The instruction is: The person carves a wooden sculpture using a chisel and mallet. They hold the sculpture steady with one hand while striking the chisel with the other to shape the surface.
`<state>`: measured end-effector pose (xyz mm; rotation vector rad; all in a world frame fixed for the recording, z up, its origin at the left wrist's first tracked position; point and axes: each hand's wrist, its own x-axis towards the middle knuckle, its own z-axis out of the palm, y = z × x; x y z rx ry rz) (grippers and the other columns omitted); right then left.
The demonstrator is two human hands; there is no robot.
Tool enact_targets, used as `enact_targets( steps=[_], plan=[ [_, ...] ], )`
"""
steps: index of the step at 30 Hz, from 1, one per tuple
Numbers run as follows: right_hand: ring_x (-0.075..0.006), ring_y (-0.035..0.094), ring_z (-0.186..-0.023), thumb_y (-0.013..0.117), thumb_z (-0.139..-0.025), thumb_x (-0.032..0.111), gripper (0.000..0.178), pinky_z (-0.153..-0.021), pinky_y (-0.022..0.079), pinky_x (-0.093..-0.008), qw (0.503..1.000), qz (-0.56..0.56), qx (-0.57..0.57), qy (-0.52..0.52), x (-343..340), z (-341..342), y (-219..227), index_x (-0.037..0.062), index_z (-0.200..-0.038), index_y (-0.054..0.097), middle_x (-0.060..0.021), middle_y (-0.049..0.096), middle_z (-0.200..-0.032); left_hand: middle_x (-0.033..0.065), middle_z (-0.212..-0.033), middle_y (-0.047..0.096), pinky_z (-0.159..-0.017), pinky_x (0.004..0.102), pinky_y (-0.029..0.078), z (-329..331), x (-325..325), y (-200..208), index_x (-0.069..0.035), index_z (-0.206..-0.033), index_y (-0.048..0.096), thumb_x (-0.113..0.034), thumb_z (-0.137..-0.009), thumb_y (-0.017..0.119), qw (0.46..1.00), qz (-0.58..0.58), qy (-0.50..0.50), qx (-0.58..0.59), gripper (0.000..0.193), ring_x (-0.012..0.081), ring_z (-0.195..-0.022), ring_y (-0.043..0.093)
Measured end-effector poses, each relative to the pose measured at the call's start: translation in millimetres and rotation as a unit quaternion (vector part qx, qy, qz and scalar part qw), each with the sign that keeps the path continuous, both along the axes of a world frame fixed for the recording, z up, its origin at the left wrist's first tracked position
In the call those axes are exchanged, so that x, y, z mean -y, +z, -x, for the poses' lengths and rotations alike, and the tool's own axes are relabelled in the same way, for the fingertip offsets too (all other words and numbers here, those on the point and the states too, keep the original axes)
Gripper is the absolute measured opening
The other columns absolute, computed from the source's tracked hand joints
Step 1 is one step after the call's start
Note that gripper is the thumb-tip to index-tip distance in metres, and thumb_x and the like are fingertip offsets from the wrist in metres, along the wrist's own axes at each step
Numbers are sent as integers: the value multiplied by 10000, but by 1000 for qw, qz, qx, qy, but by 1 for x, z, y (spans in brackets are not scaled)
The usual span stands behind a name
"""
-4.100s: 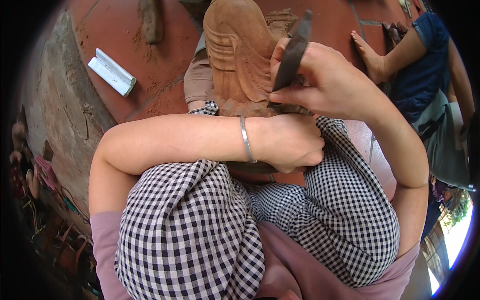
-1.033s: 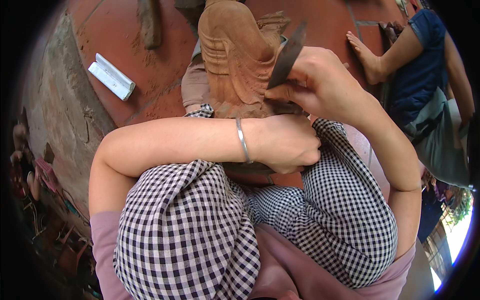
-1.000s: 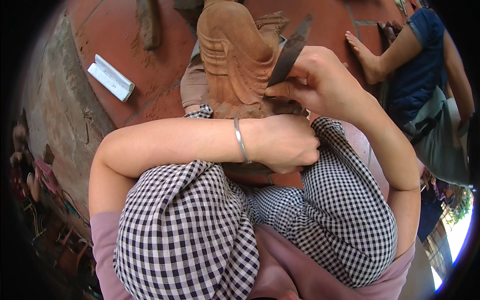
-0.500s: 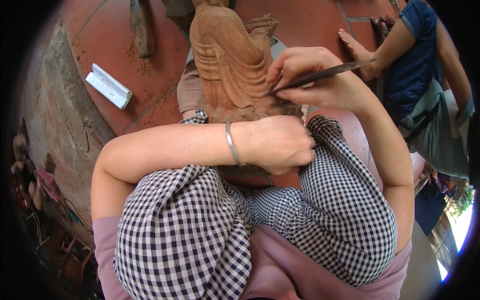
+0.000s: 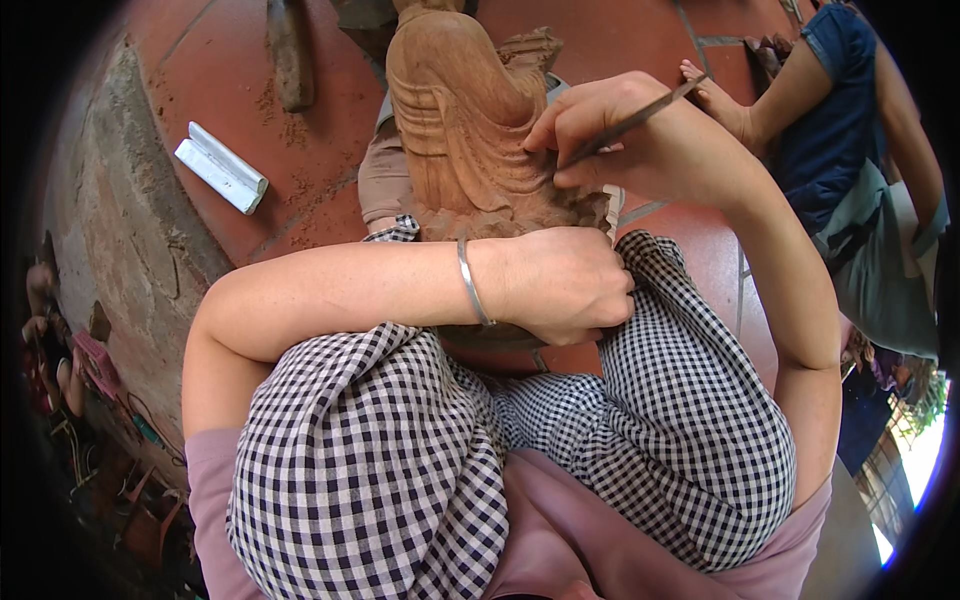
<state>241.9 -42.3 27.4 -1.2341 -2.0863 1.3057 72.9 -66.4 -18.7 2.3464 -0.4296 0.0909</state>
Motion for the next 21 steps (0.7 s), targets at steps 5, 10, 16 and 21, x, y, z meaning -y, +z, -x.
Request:
enact_targets(
  steps=[5, 10, 16, 21],
  plan=[
    [-214, 685, -868, 793, -734, -29, 162, -738, 562, -299, 998, -15, -46, -26, -1, -6, -12, -76, -815, 661, -133, 711, -970, 102, -815, 645, -736, 394, 546, -4, -2, 5, -14, -797, 666, -161, -684, 670, 1000, -6, -21, -20, 185, 284, -761, 664],
    [-209, 674, -839, 821, -716, 16, 209, -721, 558, -312, 999, -21, -38, 28, -12, 3, -2, -61, -794, 642, -110, 705, -964, 104, -805, 643, -750, 393, 541, -2, 1, 1, -10, -812, 670, -152, -693, 667, 1000, 3, -13, -24, 186, 282, -773, 661],
    [-239, 654, -777, 830, -649, 59, 223, -698, 513, -359, 984, 31, 133, 116, -48, 35, 29, -17, -763, 654, -83, 687, -887, 104, -810, 650, -753, 393, 536, -3, 0, 5, -7, -835, 678, -132, -712, 664, 999, -11, -26, -34, 176, 282, -784, 660],
    [-290, 685, -815, 745, -760, 89, 212, -736, 525, -396, 976, 121, 40, 174, -70, 26, 44, 11, -956, 725, -163, 714, -855, 110, -809, 650, -752, 395, 535, -2, 0, 3, -6, -834, 675, -118, -722, 657, 999, 4, -21, -25, 160, 287, -785, 661]
  ],
)
